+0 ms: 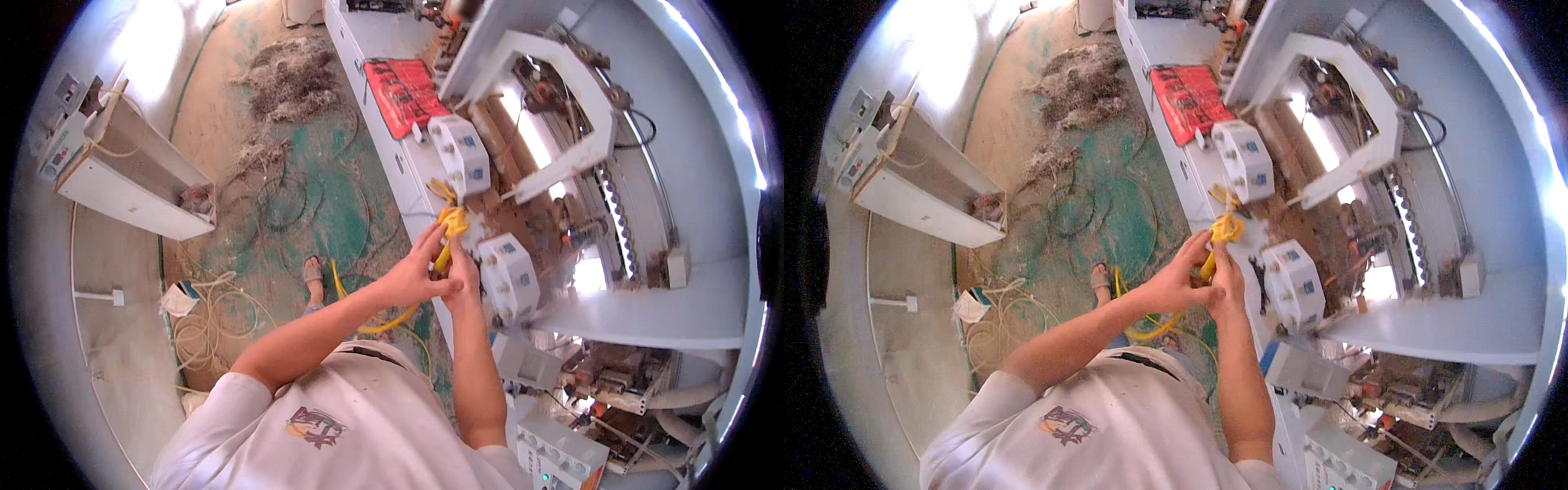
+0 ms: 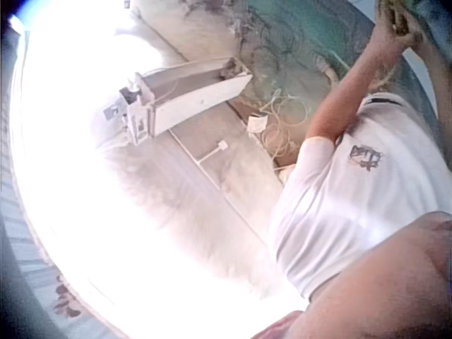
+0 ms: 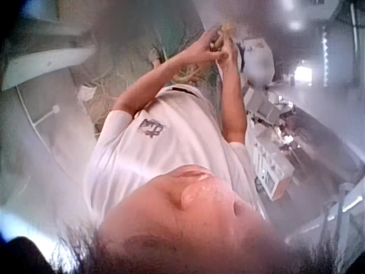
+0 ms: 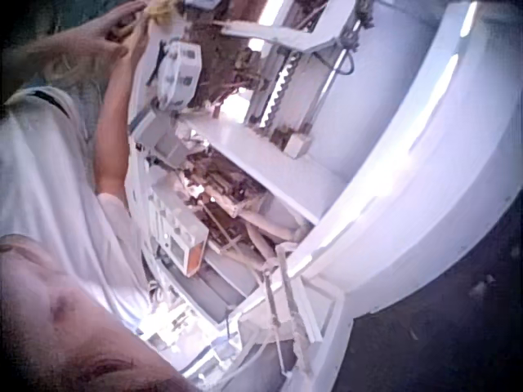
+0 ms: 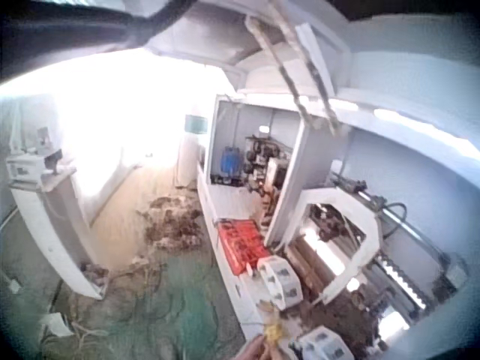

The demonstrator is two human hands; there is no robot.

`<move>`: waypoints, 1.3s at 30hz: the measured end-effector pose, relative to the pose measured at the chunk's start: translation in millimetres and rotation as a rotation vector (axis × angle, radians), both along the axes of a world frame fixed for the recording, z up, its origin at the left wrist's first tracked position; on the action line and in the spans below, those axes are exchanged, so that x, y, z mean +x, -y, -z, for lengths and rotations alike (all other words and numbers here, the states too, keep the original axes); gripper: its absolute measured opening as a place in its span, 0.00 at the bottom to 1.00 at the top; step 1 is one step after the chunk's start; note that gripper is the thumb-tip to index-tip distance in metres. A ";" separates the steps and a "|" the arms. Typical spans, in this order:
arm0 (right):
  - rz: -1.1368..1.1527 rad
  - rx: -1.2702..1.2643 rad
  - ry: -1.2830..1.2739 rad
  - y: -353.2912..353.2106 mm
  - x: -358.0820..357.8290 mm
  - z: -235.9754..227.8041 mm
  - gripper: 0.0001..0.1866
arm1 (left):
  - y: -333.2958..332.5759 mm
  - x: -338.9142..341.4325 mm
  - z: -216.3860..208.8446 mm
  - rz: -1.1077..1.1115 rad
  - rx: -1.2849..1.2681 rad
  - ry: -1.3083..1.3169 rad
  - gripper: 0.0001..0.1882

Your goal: The person uses pliers to cut or pull a material inside the machine, then uses an air nozzle to blow dust and debris away from the internal components.

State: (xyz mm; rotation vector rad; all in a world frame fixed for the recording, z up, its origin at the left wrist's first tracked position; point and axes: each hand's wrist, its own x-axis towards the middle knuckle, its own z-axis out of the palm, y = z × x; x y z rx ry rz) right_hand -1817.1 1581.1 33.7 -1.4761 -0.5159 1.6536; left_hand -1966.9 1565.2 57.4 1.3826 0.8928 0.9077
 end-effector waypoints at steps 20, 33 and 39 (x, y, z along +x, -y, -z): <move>0.166 -0.419 0.073 -168.8 -57.3 153.4 0.15 | -235.3 -380.1 -83.4 0.664 0.178 -0.911 0.29; 0.425 -0.277 -0.279 -452.3 -184.0 166.6 0.15 | -540.6 -433.2 -14.1 0.505 0.201 -1.155 0.25; 0.299 -0.110 -0.250 -585.7 -245.7 118.0 0.11 | -669.1 -435.6 -21.5 0.389 0.170 -1.116 0.20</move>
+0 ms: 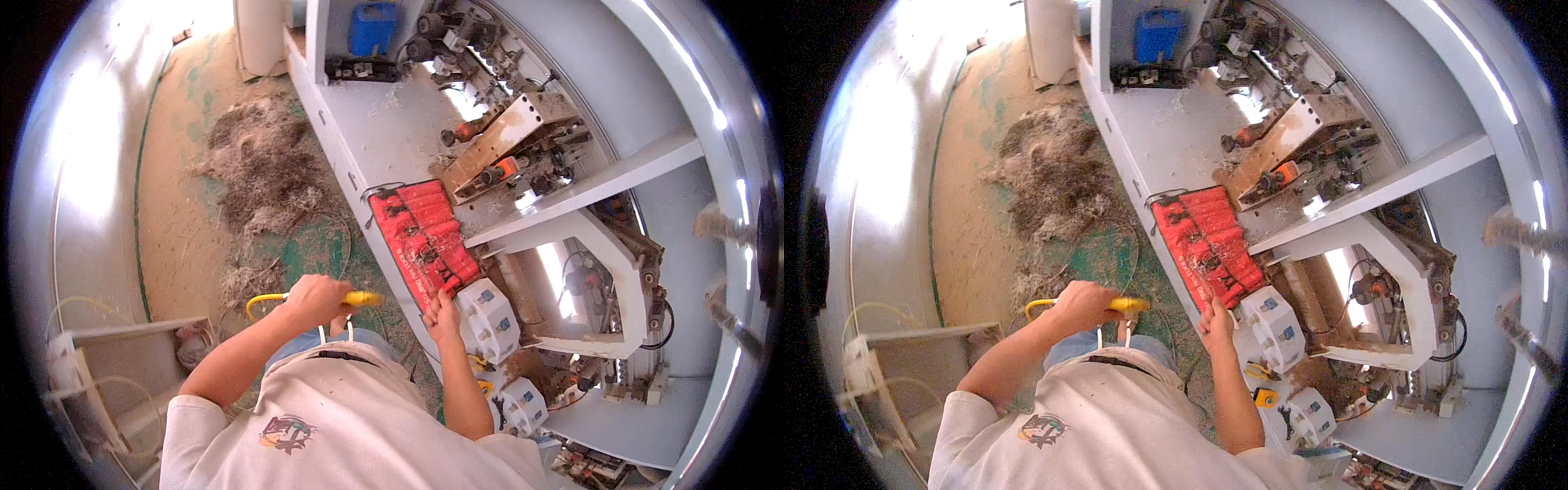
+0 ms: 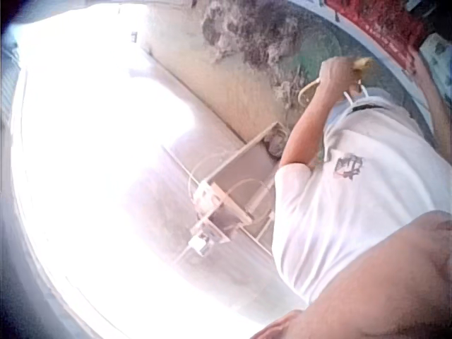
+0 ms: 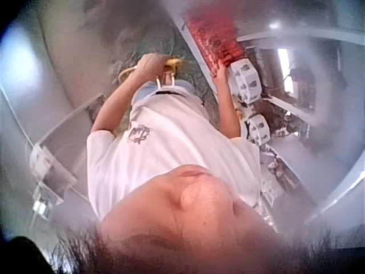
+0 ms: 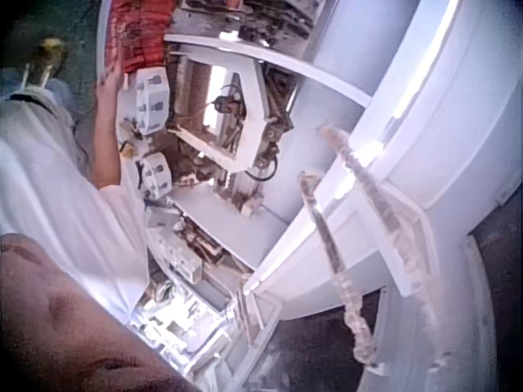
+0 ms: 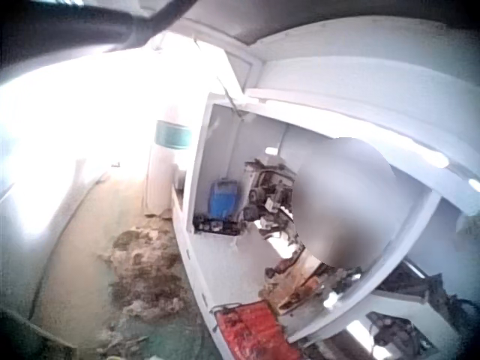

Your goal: The person uses pliers to cut or pull a material inside the machine, then uses an air nozzle to blow dust and debris away from the internal components.

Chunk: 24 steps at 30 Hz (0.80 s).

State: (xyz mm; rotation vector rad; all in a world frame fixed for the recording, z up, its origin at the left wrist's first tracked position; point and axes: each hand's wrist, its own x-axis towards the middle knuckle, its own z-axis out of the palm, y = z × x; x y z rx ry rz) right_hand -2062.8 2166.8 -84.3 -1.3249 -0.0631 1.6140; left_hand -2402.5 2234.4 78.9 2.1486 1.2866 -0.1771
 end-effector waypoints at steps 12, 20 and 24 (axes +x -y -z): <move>0.442 0.186 0.204 -193.2 17.0 -58.6 0.17 | -221.7 -2.7 48.5 -0.207 -0.101 0.449 0.27; 0.841 0.329 0.430 -362.8 187.5 -55.1 0.22 | -262.1 -46.0 125.4 -0.254 -0.221 0.124 0.29; 0.938 0.129 0.499 -462.3 288.0 -45.8 0.19 | -273.3 -88.5 168.2 -0.317 -0.209 -0.042 0.27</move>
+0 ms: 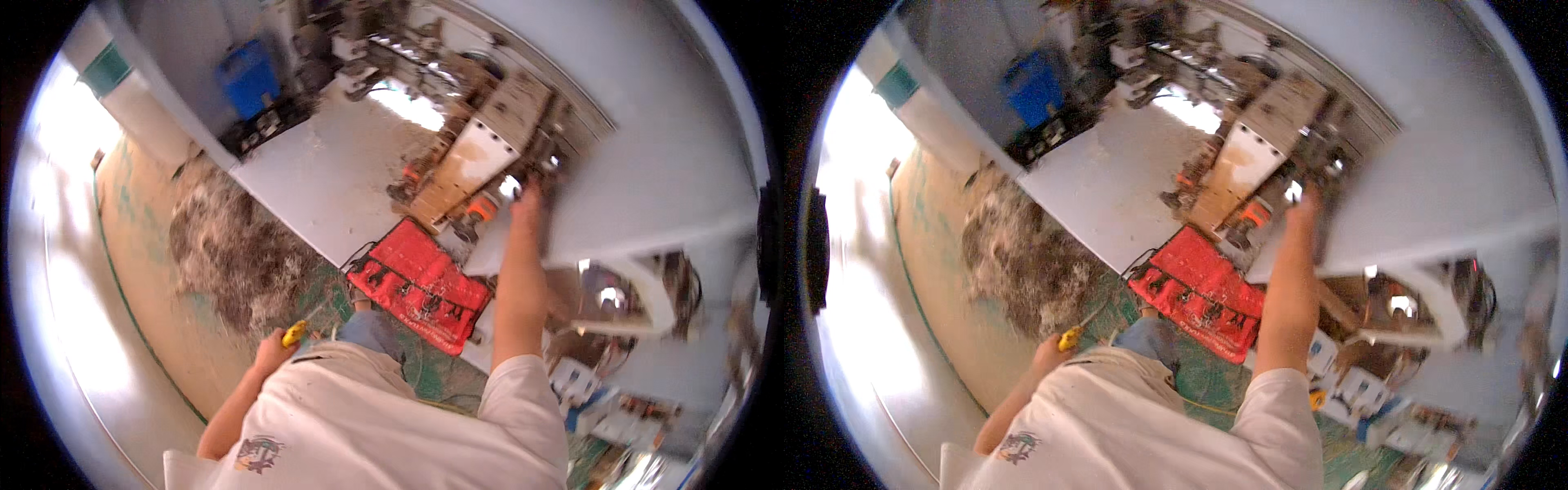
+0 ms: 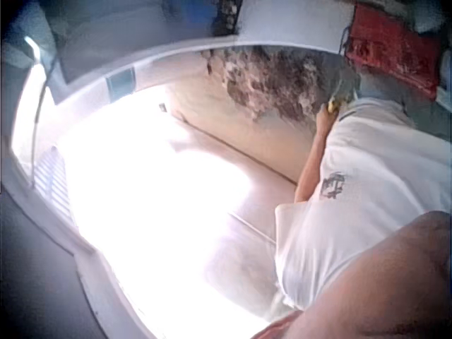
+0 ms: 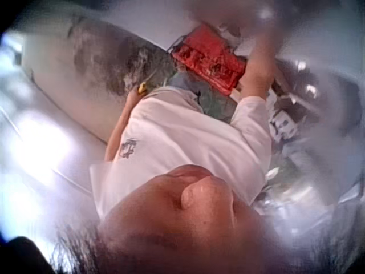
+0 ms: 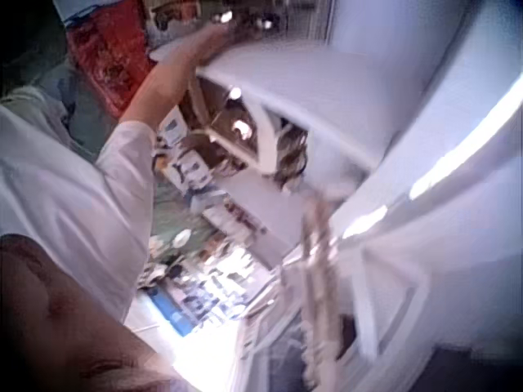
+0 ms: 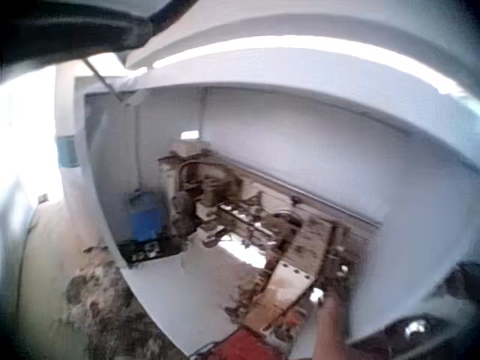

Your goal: The person uses pliers to cut or pull a material inside the machine, then uses an air nozzle to blow dust and debris away from the internal components.

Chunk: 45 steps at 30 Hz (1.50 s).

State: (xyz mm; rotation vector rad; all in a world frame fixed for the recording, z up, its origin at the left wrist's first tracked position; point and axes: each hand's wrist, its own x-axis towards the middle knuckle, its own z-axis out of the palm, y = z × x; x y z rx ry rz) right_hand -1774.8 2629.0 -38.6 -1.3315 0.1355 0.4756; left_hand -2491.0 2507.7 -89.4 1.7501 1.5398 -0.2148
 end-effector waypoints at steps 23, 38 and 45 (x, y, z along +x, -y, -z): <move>-0.063 -0.182 -0.003 -83.8 127.6 51.8 0.18 | -44.6 65.5 -3.4 -0.278 -0.166 0.033 0.17; -0.067 -0.154 -0.052 -46.7 148.7 78.7 0.18 | -75.9 64.2 -18.5 -0.144 -0.180 0.014 0.22; -0.288 0.053 -0.144 -11.6 134.3 100.8 0.19 | -93.7 45.9 38.3 0.087 -0.191 -0.004 0.22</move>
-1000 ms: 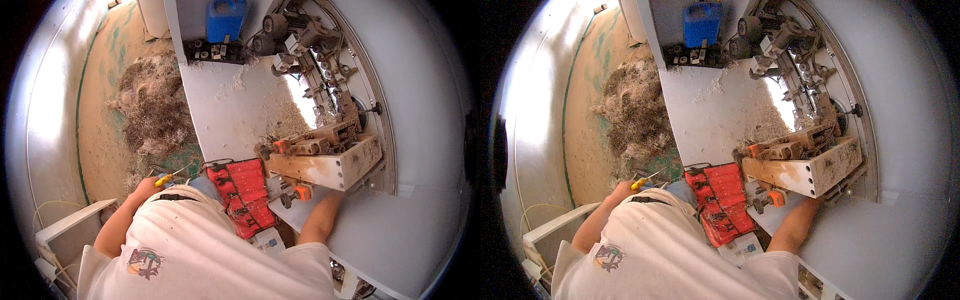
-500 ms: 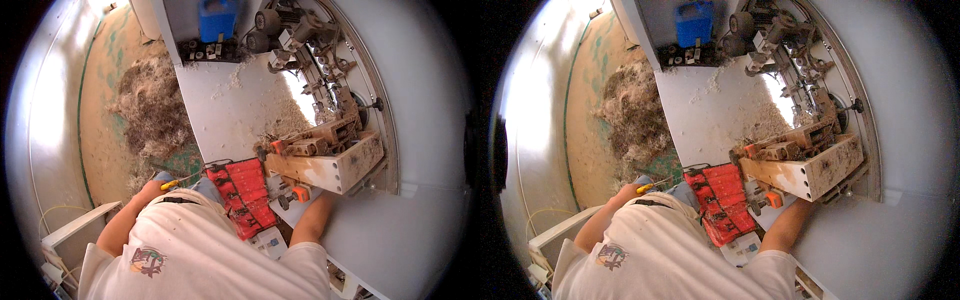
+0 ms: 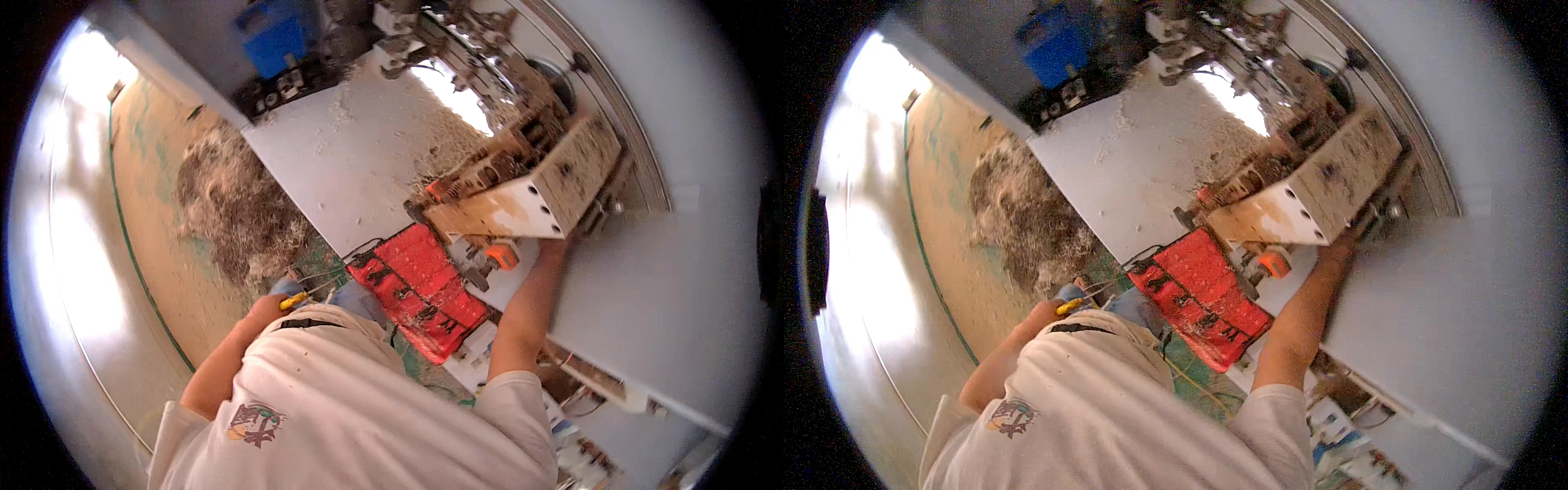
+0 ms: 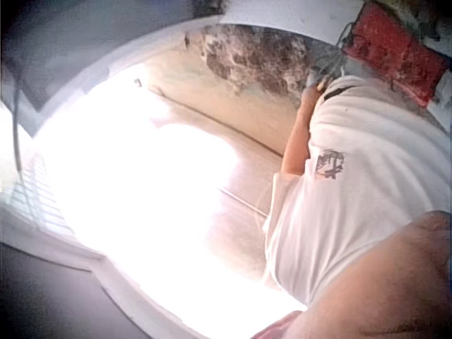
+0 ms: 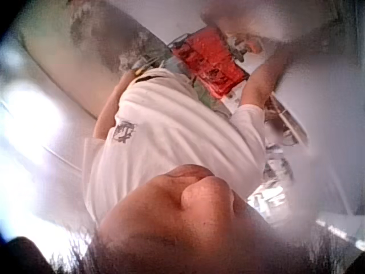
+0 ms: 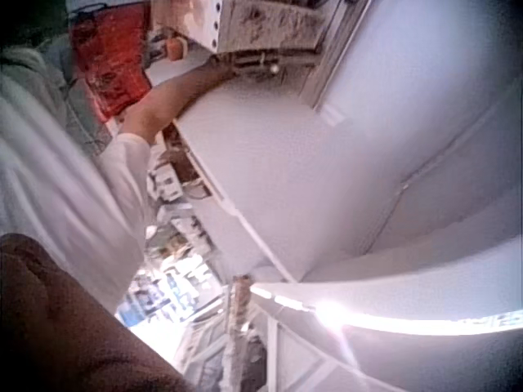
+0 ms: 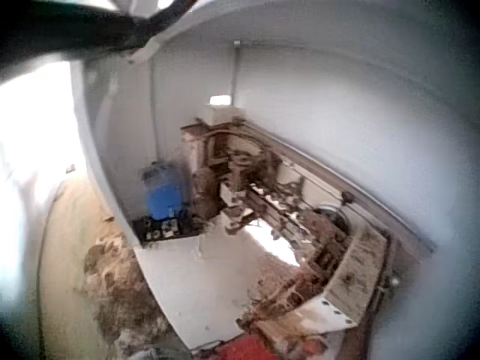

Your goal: The person uses pliers to cut or pull a material inside the machine, then uses an air nozzle to blow dust and debris away from the internal components.

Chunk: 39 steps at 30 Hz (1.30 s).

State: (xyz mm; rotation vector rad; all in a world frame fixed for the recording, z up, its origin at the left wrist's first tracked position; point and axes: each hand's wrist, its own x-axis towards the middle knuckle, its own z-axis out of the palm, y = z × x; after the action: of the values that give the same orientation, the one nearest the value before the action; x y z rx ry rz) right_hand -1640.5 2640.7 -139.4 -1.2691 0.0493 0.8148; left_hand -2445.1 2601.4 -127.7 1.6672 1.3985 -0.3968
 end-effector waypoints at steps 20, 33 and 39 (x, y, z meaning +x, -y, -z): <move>-0.818 -0.056 -0.240 -145.9 -703.1 -28.5 0.22 | -33.0 -190.5 44.5 -0.287 -0.050 0.109 0.22; -0.342 -0.820 0.632 -280.6 -374.4 -21.3 0.44 | -44.2 -209.1 43.5 -0.755 -0.097 0.088 0.15; 0.090 -0.872 0.551 -330.0 -203.7 -46.7 0.34 | -33.2 -189.5 69.2 -0.740 -0.118 -0.081 0.19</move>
State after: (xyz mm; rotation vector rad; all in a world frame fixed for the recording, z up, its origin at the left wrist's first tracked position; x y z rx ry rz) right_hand -1844.2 2970.7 -92.7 -2.2627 0.0162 0.3247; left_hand -2634.7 2634.6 -196.9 0.9472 1.8869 -0.1129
